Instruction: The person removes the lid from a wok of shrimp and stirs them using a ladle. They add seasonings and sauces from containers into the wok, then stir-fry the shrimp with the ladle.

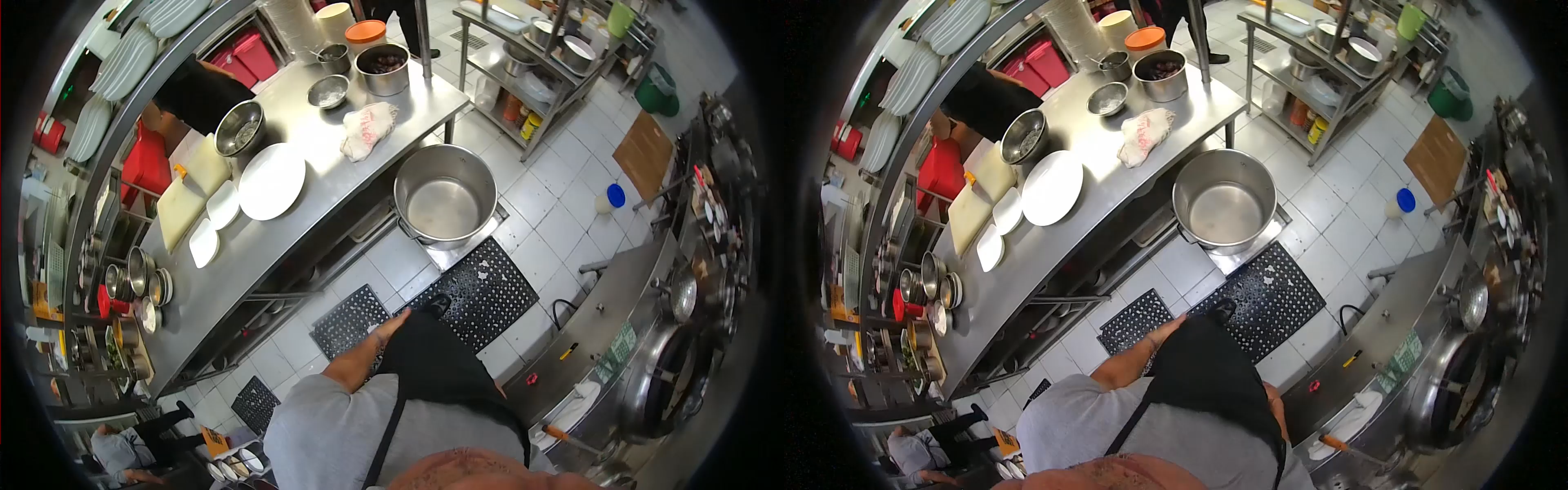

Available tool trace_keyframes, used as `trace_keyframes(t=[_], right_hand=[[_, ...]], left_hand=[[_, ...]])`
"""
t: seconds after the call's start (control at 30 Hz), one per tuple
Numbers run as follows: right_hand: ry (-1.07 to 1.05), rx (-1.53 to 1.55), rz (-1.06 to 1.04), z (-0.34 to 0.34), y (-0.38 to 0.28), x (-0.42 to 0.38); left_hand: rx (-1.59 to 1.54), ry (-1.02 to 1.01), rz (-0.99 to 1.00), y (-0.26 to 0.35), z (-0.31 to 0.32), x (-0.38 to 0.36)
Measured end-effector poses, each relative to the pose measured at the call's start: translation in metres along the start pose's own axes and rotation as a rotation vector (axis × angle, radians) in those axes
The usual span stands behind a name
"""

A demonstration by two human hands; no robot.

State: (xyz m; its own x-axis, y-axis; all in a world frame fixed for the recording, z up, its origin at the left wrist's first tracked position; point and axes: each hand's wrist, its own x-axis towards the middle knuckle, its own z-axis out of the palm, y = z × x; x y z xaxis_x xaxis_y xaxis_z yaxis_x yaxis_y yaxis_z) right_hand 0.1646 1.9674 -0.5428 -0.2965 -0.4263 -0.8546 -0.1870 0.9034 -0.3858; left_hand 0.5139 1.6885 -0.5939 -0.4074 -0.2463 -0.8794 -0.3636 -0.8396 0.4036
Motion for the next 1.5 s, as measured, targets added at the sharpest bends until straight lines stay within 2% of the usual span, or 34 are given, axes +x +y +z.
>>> trace_keyframes(t=[0.03, 0.1, 0.17, 0.23, 0.3, 0.4, 0.5, 0.53, 0.63, 0.7, 0.83, 1.07, 1.13, 1.2, 1.23, 1.3, 1.33, 1.37, 1.4, 1.43, 1.5], right_hand=[[0.002, 0.005, 0.001, 0.001, 0.006, 0.000], [0.004, 0.015, 0.007, 0.002, 0.019, 0.000], [0.004, 0.031, 0.016, 0.006, 0.032, 0.000], [0.007, 0.051, 0.021, 0.011, 0.040, 0.001], [0.010, 0.069, 0.026, 0.015, 0.049, 0.001], [0.008, 0.095, 0.027, 0.020, 0.058, 0.004], [0.003, 0.118, 0.019, 0.026, 0.064, 0.010], [0.004, 0.125, 0.015, 0.027, 0.065, 0.011], [-0.006, 0.125, 0.002, 0.032, 0.070, 0.016], [-0.015, 0.128, -0.001, 0.033, 0.069, 0.013], [-0.038, 0.139, -0.002, 0.037, 0.071, 0.016], [-0.093, 0.213, 0.009, 0.045, 0.076, 0.029], [-0.132, 0.245, 0.005, 0.049, 0.076, 0.038], [-0.158, 0.250, -0.030, 0.051, 0.072, 0.053], [-0.134, 0.213, -0.056, 0.053, 0.076, 0.062], [-0.055, 0.046, -0.107, 0.060, 0.093, 0.085], [-0.023, -0.030, -0.126, 0.064, 0.103, 0.099], [0.001, -0.080, -0.137, 0.069, 0.113, 0.110], [0.045, -0.197, -0.218, 0.060, 0.090, 0.091], [0.043, -0.170, -0.222, 0.055, 0.080, 0.081], [0.018, -0.145, -0.195, 0.049, 0.078, 0.074]], left_hand=[[0.500, 0.269, 0.038, 0.044, 0.013, 0.001], [1.200, 0.722, 0.627, 0.091, 0.045, -0.010], [0.680, 0.318, 0.876, 0.189, 0.083, -0.086], [0.220, 0.003, 0.850, 0.247, 0.128, -0.153], [-0.034, -0.312, 0.879, 0.282, 0.163, -0.227], [0.011, -0.661, 1.180, 0.300, 0.199, -0.331], [-0.030, -0.955, 1.471, 0.308, 0.214, -0.394], [0.011, -1.033, 1.653, 0.317, 0.217, -0.409], [0.082, -1.179, 1.916, 0.333, 0.226, -0.467], [0.217, -1.315, 1.959, 0.339, 0.224, -0.502], [0.339, -1.525, 1.918, 0.339, 0.218, -0.541], [0.320, -1.888, 1.851, 0.327, 0.196, -0.567], [0.336, -2.055, 1.907, 0.330, 0.193, -0.573], [0.291, -2.050, 2.291, 0.347, 0.221, -0.569], [0.120, -1.781, 2.457, 0.338, 0.227, -0.561], [-0.191, -1.151, 2.638, 0.317, 0.223, -0.542], [-0.066, -1.290, 2.368, 0.314, 0.215, -0.532], [0.044, -1.317, 2.178, 0.315, 0.227, -0.519], [0.136, -1.328, 1.975, 0.316, 0.241, -0.508], [0.207, -1.321, 1.777, 0.316, 0.255, -0.496], [0.357, -1.385, 1.512, 0.330, 0.288, -0.504]])
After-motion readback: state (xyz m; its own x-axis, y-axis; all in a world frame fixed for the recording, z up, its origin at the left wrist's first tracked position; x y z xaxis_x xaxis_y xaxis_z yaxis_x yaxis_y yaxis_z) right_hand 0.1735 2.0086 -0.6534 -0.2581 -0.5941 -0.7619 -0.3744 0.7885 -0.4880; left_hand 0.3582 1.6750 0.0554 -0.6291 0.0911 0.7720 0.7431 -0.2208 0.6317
